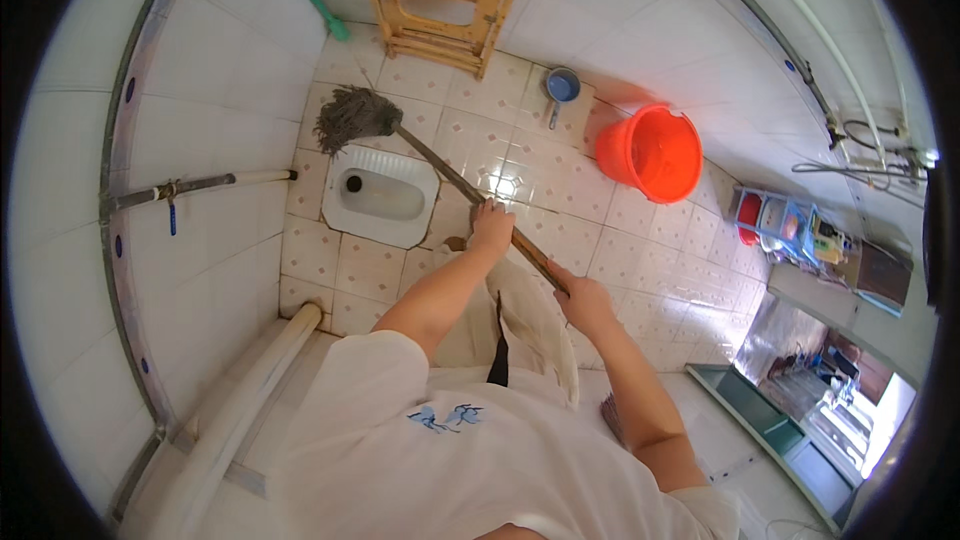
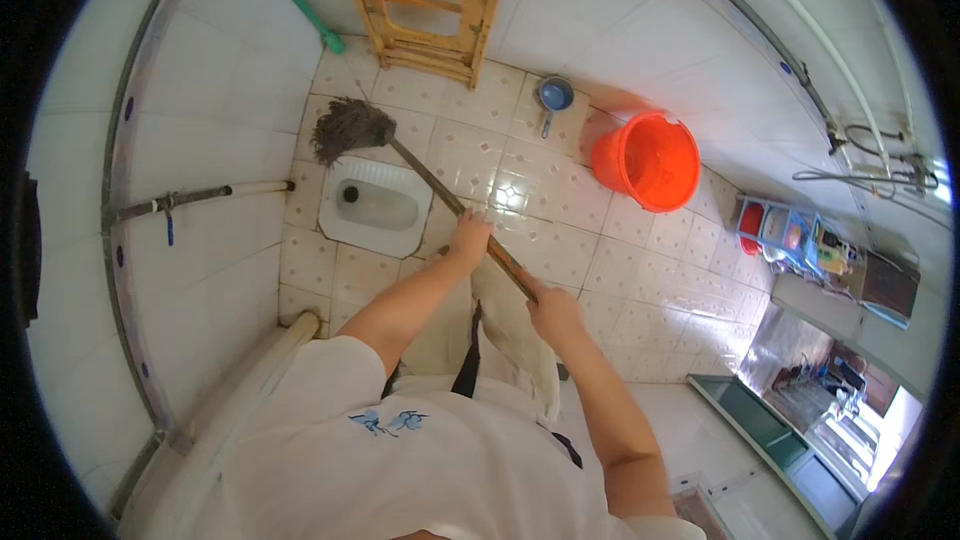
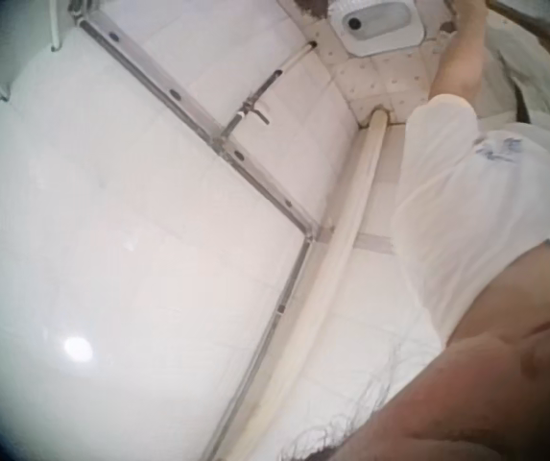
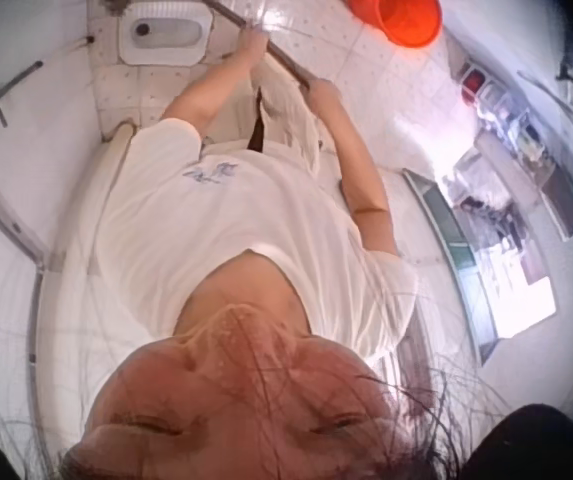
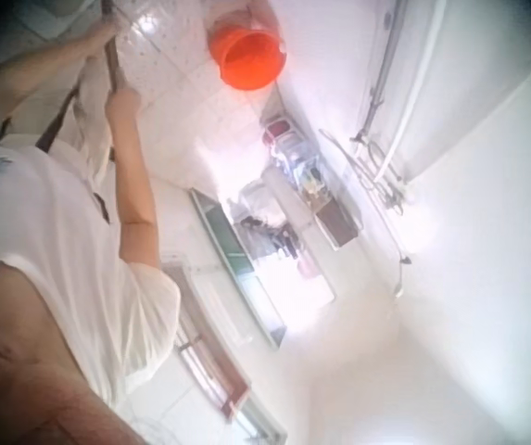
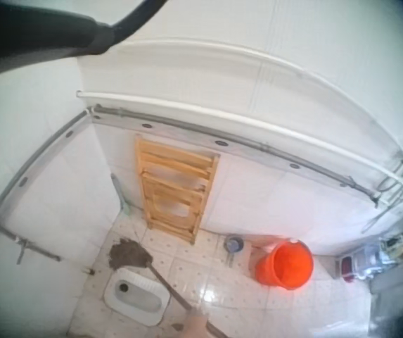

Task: The person mops a concrete floor in a semi-outdoor area and then enters a tiled bathroom to continue mopping. They use a traditional string mop to clean the floor surfaces, moving around obstacles like buckets and plants.

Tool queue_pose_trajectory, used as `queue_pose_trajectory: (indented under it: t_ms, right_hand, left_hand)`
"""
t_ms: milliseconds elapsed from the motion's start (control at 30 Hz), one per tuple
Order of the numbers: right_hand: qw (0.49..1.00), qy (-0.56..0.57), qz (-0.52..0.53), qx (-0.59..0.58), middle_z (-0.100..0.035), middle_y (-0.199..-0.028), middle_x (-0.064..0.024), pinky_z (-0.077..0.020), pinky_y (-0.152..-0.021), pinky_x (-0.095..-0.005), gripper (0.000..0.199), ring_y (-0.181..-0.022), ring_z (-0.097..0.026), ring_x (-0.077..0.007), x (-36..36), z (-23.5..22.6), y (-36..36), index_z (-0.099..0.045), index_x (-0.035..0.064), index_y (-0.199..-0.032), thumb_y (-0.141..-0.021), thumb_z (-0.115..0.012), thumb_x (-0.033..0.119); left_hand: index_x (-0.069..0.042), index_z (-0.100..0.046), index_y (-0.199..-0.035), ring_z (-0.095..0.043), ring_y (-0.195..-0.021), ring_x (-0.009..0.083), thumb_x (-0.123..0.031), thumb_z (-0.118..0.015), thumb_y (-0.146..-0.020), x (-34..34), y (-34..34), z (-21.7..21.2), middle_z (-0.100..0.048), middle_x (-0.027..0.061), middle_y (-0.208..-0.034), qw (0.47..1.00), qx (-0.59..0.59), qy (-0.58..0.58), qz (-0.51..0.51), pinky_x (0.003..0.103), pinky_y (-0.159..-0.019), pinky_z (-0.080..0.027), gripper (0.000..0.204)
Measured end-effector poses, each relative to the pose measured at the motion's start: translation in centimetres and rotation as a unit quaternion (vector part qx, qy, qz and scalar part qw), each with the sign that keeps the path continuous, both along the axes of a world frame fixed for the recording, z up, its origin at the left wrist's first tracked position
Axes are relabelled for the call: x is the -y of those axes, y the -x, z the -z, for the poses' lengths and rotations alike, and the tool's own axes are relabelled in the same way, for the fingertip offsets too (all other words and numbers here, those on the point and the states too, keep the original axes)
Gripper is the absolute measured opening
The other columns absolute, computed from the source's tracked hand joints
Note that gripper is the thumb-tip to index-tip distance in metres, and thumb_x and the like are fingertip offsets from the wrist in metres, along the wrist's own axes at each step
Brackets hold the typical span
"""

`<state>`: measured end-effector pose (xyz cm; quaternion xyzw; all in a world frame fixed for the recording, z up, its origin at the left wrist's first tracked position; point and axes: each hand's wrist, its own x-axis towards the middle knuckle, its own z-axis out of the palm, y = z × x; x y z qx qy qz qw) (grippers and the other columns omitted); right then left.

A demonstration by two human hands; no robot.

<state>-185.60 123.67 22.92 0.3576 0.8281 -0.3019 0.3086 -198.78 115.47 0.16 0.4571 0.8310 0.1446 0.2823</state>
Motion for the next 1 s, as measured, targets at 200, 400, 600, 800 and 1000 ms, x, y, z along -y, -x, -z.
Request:
queue_pose_trajectory:
  t_ms: [200,400,600,800,1000]
  right_hand:
    - [0.995,-0.024,0.039,0.087,-0.058,-0.087,-0.0187,-0.0478,-0.069,-0.0439,0.053,-0.078,-0.059,-0.0334,3.0,-4.0,-4.7,-0.039,0.03,-0.131,-0.082,-0.052,0.015]
    - [0.99,-0.084,0.087,0.078,-0.058,-0.08,-0.0157,-0.0473,-0.068,-0.0421,0.054,-0.076,-0.058,-0.0327,2.0,-6.4,-8.2,-0.042,0.0327,-0.129,-0.081,-0.056,0.014]
    - [0.983,-0.089,0.13,0.094,-0.059,-0.086,-0.0182,-0.0477,-0.068,-0.0431,0.054,-0.077,-0.059,-0.0334,0.0,-7.1,-16.7,-0.039,0.0329,-0.13,-0.081,-0.052,0.014]
    - [0.967,-0.093,0.222,0.084,-0.06,-0.085,-0.0177,-0.0469,-0.068,-0.0432,0.053,-0.079,-0.059,-0.0334,-2.5,-9.4,-27.7,-0.044,0.0303,-0.127,-0.079,-0.055,0.014]
    - [0.963,-0.073,0.231,0.122,-0.061,-0.086,-0.0156,-0.0469,-0.07,-0.0414,0.066,-0.082,-0.058,-0.0325,-4.4,-11.3,-36.1,-0.039,0.0279,-0.132,-0.073,-0.065,0.014]
  left_hand:
    - [-0.01,-0.062,-0.08,-0.039,-0.118,0.038,-0.008,-0.049,-0.076,0.8,-5.9,-2.2,-0.053,0.0146,-0.104,0.997,0.062,-0.043,0.004,0.044,-0.099,-0.033,0.014]
    - [-0.009,-0.061,-0.079,-0.038,-0.118,0.0399,-0.008,-0.052,-0.075,-2.5,-9.8,-4.1,-0.052,0.0161,-0.105,0.993,0.099,-0.055,0.043,0.047,-0.1,-0.032,0.011]
    - [-0.006,-0.063,-0.084,-0.037,-0.119,0.0398,-0.007,-0.049,-0.076,-7.1,-18.3,-4.8,-0.052,0.0195,-0.113,0.986,0.082,-0.024,0.145,0.046,-0.1,-0.032,0.016]
    - [-0.005,-0.065,-0.083,-0.041,-0.114,0.0377,-0.008,-0.05,-0.075,-11.6,-30.3,-6.6,-0.053,0.0205,-0.109,0.97,0.091,-0.046,0.222,0.047,-0.1,-0.032,0.017]
    - [-0.009,-0.066,-0.079,-0.05,-0.099,0.0318,-0.018,-0.068,-0.062,-14.6,-38.4,-9.0,-0.058,0.0136,-0.095,0.928,0.09,-0.073,0.354,0.042,-0.09,-0.039,0.019]
